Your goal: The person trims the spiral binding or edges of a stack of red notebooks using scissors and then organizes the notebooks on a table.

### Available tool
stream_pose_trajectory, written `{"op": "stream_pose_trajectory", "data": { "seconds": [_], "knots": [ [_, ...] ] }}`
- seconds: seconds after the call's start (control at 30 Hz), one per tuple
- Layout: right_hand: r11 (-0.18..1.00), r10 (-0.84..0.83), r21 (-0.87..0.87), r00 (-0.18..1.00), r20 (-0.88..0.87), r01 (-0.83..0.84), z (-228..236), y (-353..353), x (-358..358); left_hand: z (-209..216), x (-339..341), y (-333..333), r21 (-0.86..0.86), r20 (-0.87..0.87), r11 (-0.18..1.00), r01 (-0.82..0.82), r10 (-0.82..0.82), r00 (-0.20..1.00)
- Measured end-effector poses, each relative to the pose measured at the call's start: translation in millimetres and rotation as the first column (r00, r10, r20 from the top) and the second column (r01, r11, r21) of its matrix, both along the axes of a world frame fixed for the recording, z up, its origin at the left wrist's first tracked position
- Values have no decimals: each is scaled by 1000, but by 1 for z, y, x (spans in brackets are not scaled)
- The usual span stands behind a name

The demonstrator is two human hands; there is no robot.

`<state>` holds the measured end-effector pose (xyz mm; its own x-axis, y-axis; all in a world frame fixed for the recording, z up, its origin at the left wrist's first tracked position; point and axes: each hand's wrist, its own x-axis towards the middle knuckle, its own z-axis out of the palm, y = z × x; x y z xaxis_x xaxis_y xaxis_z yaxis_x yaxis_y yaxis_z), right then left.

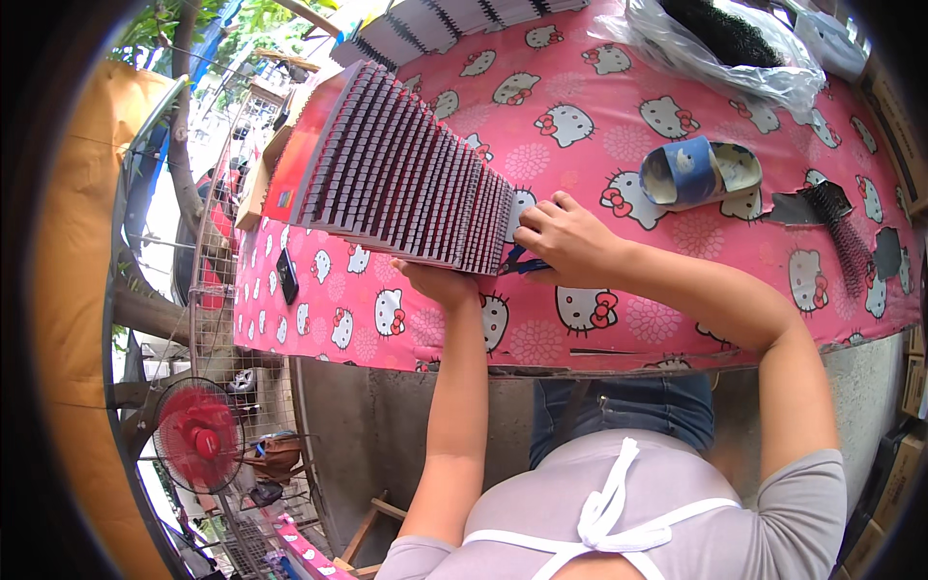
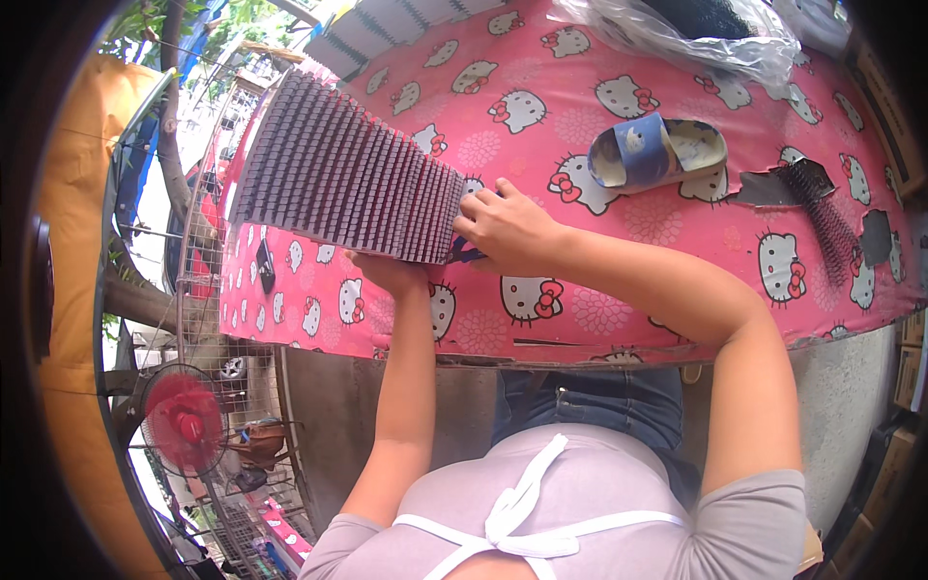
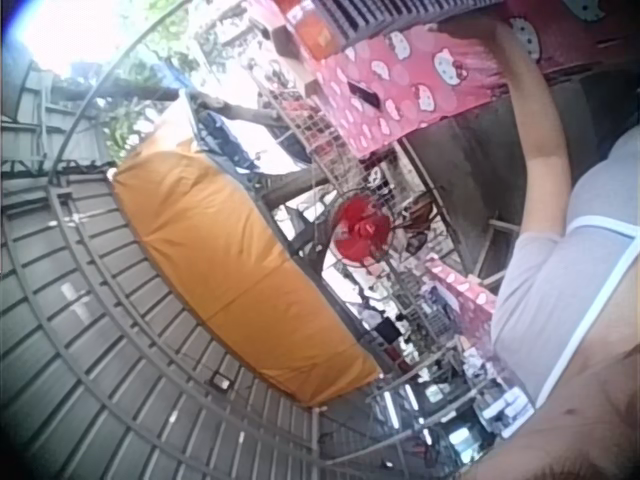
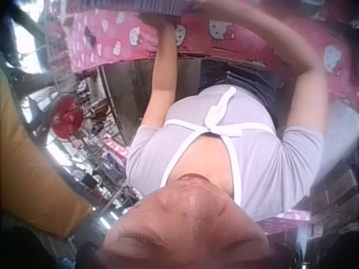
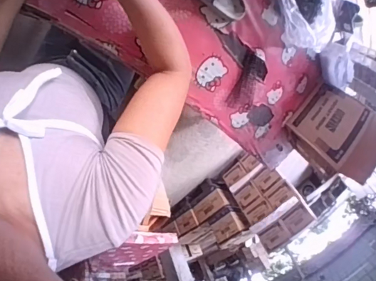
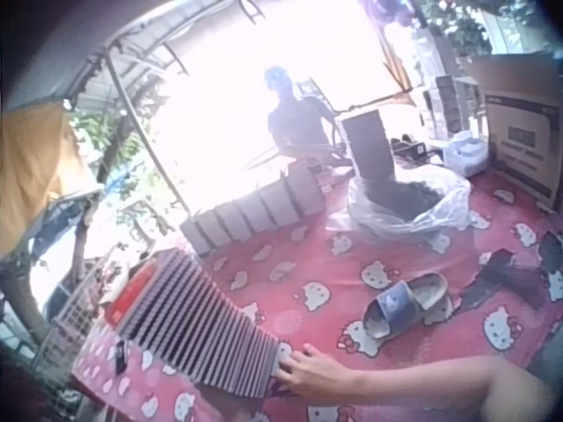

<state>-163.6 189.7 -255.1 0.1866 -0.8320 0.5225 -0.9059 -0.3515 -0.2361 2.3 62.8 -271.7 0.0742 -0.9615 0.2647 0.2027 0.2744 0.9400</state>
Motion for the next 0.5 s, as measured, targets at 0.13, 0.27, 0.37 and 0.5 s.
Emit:
{"op": "stream_pose_trajectory", "data": {
  "seconds": [0.13,0.27,0.37,0.5],
  "knots": [
    [854,-78,510,941,328,-107,25,-10,2,-12,21,-13,-437,736,896,81,304,605],
    [472,-453,786,656,604,-398,58,-20,-11,-16,12,-9,-318,501,948,6,162,850],
    [596,-302,766,817,492,-241,55,-15,-4,-24,18,-18,-333,474,943,-14,181,862],
    [901,-98,429,993,73,58,33,2,2,-19,16,-11,-359,577,933,9,214,788]
  ]
}}
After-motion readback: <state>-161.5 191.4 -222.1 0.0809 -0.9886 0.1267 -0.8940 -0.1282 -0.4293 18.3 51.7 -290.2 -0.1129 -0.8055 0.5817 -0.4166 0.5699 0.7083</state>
